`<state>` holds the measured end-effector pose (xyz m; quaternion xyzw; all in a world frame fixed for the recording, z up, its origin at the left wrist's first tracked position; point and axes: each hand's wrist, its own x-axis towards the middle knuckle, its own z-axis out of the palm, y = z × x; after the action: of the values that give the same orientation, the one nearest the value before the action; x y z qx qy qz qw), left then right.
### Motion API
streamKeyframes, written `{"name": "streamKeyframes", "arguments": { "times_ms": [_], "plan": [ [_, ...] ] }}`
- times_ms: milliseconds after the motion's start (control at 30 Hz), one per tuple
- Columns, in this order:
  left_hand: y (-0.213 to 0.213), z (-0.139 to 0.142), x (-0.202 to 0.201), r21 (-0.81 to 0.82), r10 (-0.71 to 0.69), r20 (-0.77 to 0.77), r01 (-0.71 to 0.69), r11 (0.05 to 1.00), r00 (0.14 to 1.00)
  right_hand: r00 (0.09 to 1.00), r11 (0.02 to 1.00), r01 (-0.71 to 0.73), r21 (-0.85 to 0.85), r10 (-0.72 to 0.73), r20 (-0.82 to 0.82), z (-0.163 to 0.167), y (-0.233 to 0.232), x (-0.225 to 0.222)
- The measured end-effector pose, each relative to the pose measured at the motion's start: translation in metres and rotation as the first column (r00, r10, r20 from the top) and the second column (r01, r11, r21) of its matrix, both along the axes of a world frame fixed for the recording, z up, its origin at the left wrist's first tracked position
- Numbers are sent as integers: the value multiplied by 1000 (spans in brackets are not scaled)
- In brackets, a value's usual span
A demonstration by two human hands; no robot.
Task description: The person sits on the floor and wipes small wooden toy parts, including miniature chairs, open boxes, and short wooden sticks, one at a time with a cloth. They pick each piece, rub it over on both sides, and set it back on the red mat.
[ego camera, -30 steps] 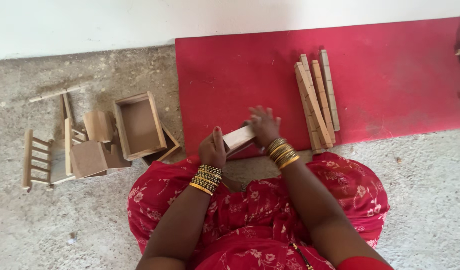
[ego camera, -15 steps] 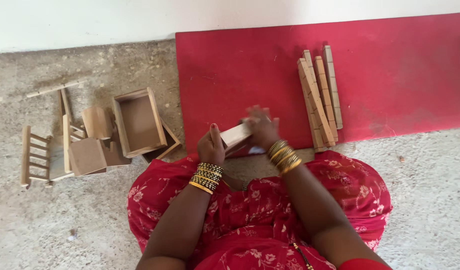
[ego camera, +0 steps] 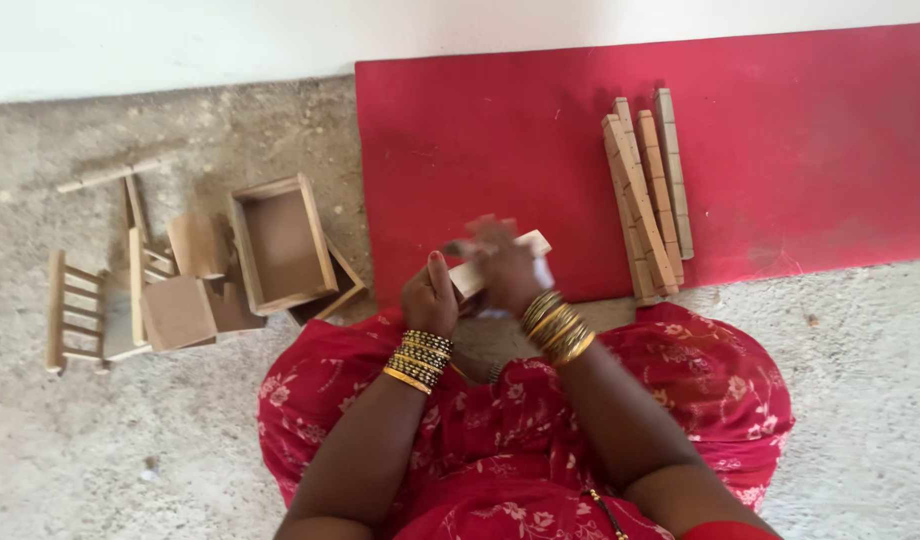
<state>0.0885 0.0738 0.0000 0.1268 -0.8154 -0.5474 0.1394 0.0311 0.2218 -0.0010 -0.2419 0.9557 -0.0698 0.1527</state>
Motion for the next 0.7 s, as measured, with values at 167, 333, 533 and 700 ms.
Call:
{"name": "streamKeyframes", "arguments": {
  "times_ms": [167, 333, 533, 700],
  "plan": [
    [6, 9, -2, -21, -39, 3, 39, 999, 999, 980, 940, 197, 279, -197, -31, 24, 48, -50],
    [8, 5, -4, -102, -3, -72, -5, 995, 997, 991, 996, 16, 91, -28, 127, 24, 7, -12],
    [-1, -16, -3, -6, -1, 74, 1, 1000, 997, 979, 970, -68, -236, 19, -204, -9, -12, 10],
    [-4, -17, -9, 5, -125, 69, 124, 992, 990, 976, 914, 184, -360, -214, -45, -35, 54, -40]
  ]
}}
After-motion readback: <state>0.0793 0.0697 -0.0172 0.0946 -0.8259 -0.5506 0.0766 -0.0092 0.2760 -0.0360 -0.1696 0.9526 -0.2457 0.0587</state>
